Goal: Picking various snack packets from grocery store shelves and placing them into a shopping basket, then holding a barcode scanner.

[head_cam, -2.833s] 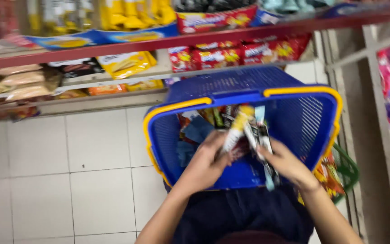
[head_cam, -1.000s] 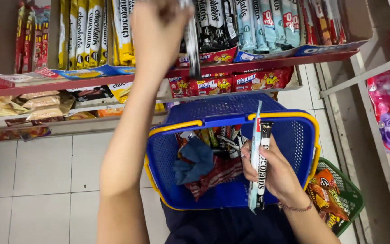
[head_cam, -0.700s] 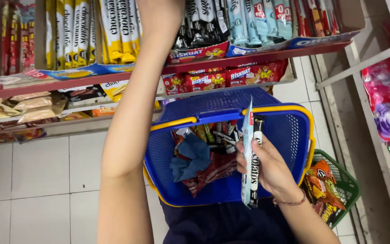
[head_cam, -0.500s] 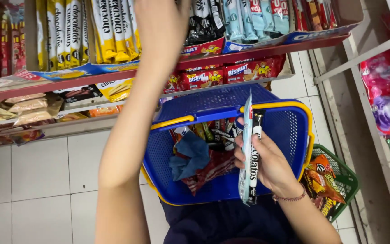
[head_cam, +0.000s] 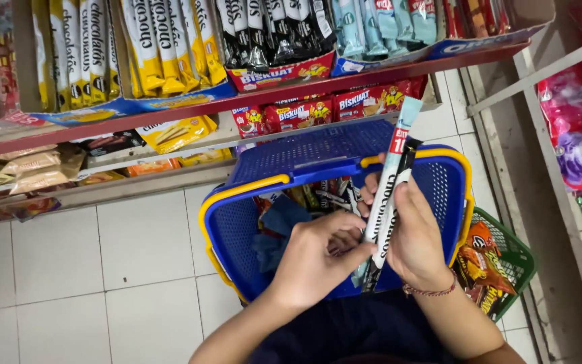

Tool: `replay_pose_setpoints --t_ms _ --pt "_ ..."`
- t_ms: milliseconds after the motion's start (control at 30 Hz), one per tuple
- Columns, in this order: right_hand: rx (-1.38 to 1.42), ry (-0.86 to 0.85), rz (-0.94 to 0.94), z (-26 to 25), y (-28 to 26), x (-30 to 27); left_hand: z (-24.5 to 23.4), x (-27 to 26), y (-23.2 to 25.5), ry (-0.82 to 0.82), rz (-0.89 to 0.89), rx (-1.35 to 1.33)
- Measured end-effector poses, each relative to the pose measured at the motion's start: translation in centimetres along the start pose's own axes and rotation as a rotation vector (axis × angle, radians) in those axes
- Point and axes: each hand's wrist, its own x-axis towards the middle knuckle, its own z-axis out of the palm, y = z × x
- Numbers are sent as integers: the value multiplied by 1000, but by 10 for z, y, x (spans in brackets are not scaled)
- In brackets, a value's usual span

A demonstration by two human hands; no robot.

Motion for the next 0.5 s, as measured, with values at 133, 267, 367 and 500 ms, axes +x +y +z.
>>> replay_pose_setpoints --t_ms 133,267,367,500 --pt "-120 12 -14 2 -4 2 2 5 -4 49 -14 -179" --pt "-148 0 -50 -13 -15 6 -14 29 13 64 29 -218" --pt "-68 -48 -141 -26 -22 12 -37 69 38 189 230 -41" --pt "-89 -46 -144 -41 -24 11 -54 152 57 417 454 312"
